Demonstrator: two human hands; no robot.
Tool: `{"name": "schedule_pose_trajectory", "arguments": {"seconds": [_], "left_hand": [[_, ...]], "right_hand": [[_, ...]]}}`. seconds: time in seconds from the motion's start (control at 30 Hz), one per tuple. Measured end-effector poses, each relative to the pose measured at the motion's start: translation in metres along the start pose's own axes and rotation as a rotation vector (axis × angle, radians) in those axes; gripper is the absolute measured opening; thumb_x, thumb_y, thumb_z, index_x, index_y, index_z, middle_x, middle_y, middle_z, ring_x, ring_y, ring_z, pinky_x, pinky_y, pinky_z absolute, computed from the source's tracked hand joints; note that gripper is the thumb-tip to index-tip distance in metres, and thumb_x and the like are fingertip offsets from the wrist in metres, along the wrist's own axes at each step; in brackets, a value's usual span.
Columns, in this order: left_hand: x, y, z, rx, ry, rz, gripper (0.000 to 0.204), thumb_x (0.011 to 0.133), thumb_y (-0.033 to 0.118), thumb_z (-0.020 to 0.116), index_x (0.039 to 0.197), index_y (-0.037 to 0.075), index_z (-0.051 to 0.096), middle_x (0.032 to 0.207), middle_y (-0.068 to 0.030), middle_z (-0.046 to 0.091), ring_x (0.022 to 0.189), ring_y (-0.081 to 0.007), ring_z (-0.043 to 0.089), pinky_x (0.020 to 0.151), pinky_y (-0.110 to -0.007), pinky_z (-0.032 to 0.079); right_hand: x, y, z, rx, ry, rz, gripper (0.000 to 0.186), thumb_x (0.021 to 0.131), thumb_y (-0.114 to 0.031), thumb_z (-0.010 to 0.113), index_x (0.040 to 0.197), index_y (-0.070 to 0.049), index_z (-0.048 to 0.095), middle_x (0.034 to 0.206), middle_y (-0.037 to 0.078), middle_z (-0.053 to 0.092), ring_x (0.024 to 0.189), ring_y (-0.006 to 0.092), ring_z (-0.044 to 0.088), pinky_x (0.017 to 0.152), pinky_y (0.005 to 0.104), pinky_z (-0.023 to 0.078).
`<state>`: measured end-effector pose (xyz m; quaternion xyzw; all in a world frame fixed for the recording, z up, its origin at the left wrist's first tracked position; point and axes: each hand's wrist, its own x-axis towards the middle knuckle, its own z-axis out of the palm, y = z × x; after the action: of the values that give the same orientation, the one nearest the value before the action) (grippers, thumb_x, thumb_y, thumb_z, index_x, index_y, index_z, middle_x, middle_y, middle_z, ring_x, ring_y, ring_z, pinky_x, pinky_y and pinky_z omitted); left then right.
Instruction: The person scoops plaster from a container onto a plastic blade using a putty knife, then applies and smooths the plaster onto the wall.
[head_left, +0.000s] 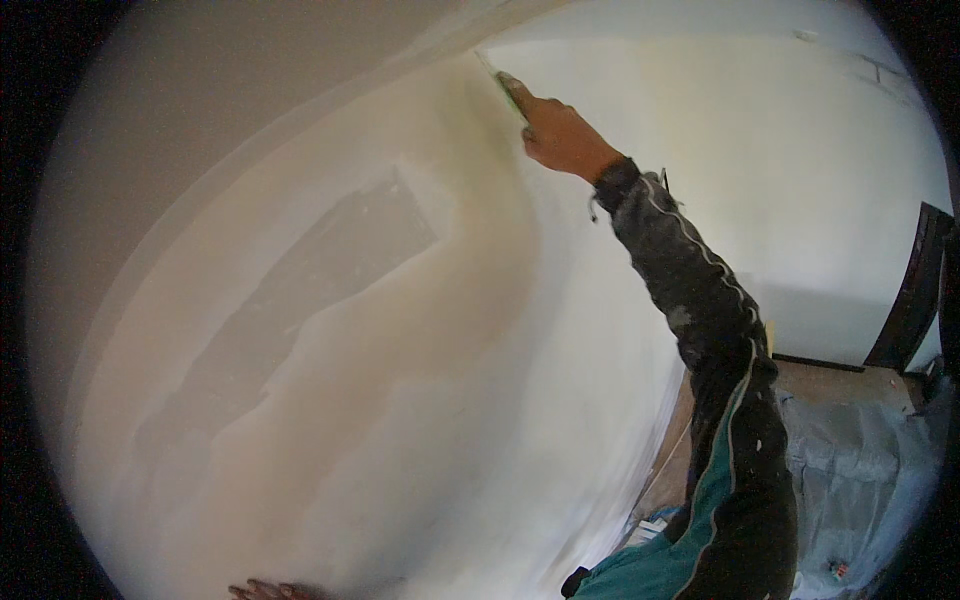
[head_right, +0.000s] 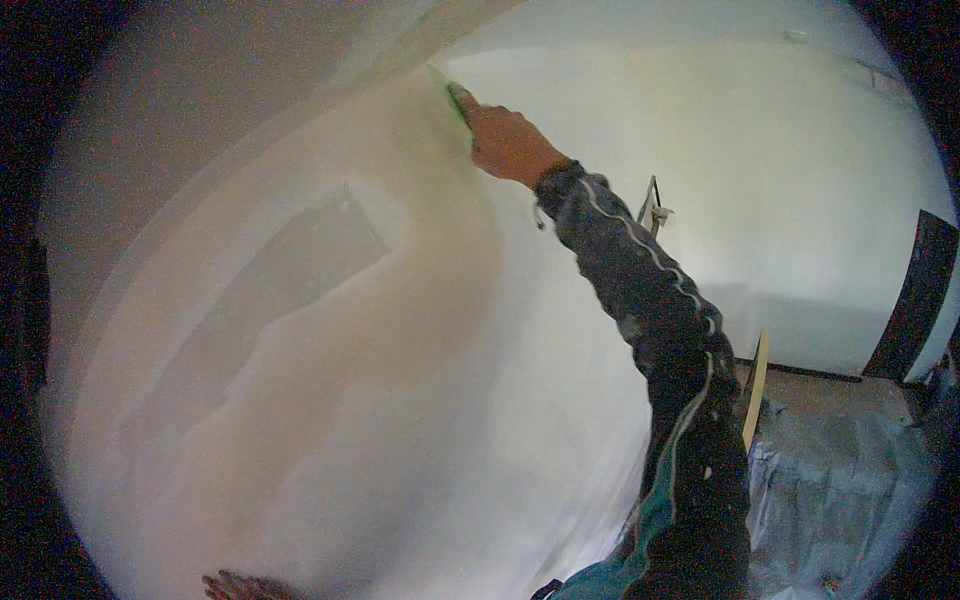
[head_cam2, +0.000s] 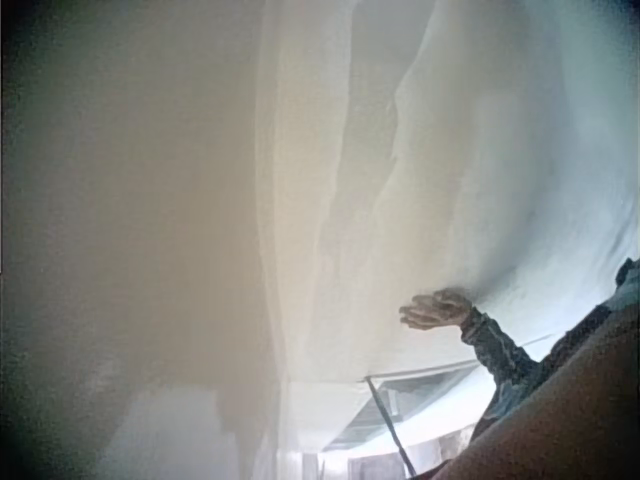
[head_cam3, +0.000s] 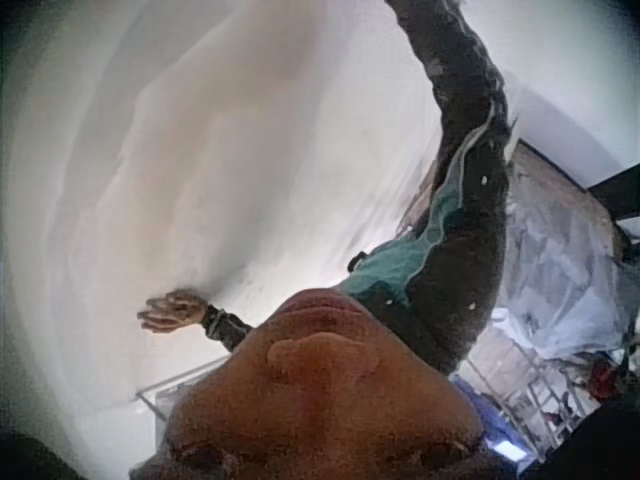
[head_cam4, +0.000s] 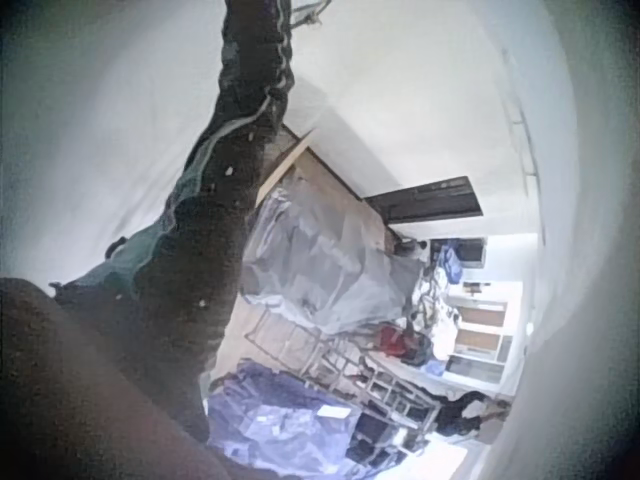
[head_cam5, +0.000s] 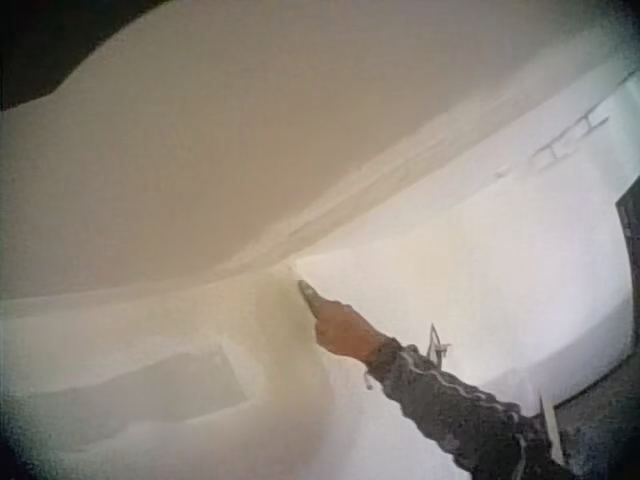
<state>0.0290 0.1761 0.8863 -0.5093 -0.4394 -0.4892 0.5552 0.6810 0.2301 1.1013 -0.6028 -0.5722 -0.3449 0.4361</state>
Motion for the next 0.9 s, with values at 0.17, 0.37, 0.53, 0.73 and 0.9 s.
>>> {"name": "schedule_pose_trajectory", "arguments": {"seconds": [0.17, 0.37, 0.53, 0.73, 0.9], "left_hand": [[0.0, 0.001, -0.025, 0.015, 0.004, 0.009, 0.048, 0.101, 0.039, 0.042, 0.137, 0.009, 0.053, 0.148, -0.0223, 0.041, 0.136, -0.0457, 0.035, 0.11, -0.059, 0.025], [0.004, -0.008, -0.069, 0.045, 0.018, 0.008, 0.048, 0.102, 0.041, 0.04, 0.135, 0.01, 0.055, 0.148, -0.0226, 0.042, 0.136, -0.0455, 0.036, 0.109, -0.06, 0.025], [0.006, -0.004, -0.105, -0.002, 0.018, 0.014, 0.048, 0.102, 0.041, 0.038, 0.133, 0.009, 0.057, 0.147, -0.0232, 0.043, 0.136, -0.0452, 0.036, 0.109, -0.06, 0.026], [0.012, -0.013, -0.172, 0.043, 0.017, 0.006, 0.049, 0.103, 0.042, 0.037, 0.132, 0.007, 0.058, 0.146, -0.0234, 0.044, 0.136, -0.0451, 0.036, 0.109, -0.059, 0.028], [0.02, -0.017, -0.224, 0.046, 0.036, 0.027, 0.051, 0.102, 0.043, 0.038, 0.133, 0.006, 0.055, 0.145, -0.0242, 0.044, 0.135, -0.044, 0.036, 0.108, -0.06, 0.028]], "right_hand": [[0.016, -0.033, 0.023, -0.081, 0.025, 0.031, 0.069, 0.08, -0.009, 0.057, 0.142, 0.006, 0.029, 0.091, 0.029, 0.064, 0.081, 0.0453, 0.065, 0.073, 0.0527, 0.053], [-0.086, -0.072, -0.035, -0.06, 0.043, -0.145, 0.071, 0.08, -0.006, 0.057, 0.146, 0.0, 0.03, 0.109, 0.033, 0.061, 0.082, 0.0413, 0.068, 0.064, 0.0486, 0.057], [-0.067, -0.031, -0.091, -0.335, 0.16, -0.31, 0.081, 0.081, -0.001, 0.057, 0.151, -0.03, 0.028, 0.139, 0.02, 0.051, 0.1, 0.0333, 0.068, 0.069, 0.0414, 0.059], [-0.031, 0.004, -0.126, -0.408, 0.172, -0.443, 0.085, 0.079, 0.0, 0.063, 0.149, -0.036, 0.031, 0.149, 0.004, 0.043, 0.113, 0.0265, 0.063, 0.085, 0.0359, 0.059], [-0.063, 0.01, -0.175, -0.334, 0.104, -0.482, 0.089, 0.075, 0.004, 0.064, 0.149, -0.035, 0.032, 0.151, 0.002, 0.041, 0.121, 0.027, 0.057, 0.09, 0.0399, 0.056]]}}
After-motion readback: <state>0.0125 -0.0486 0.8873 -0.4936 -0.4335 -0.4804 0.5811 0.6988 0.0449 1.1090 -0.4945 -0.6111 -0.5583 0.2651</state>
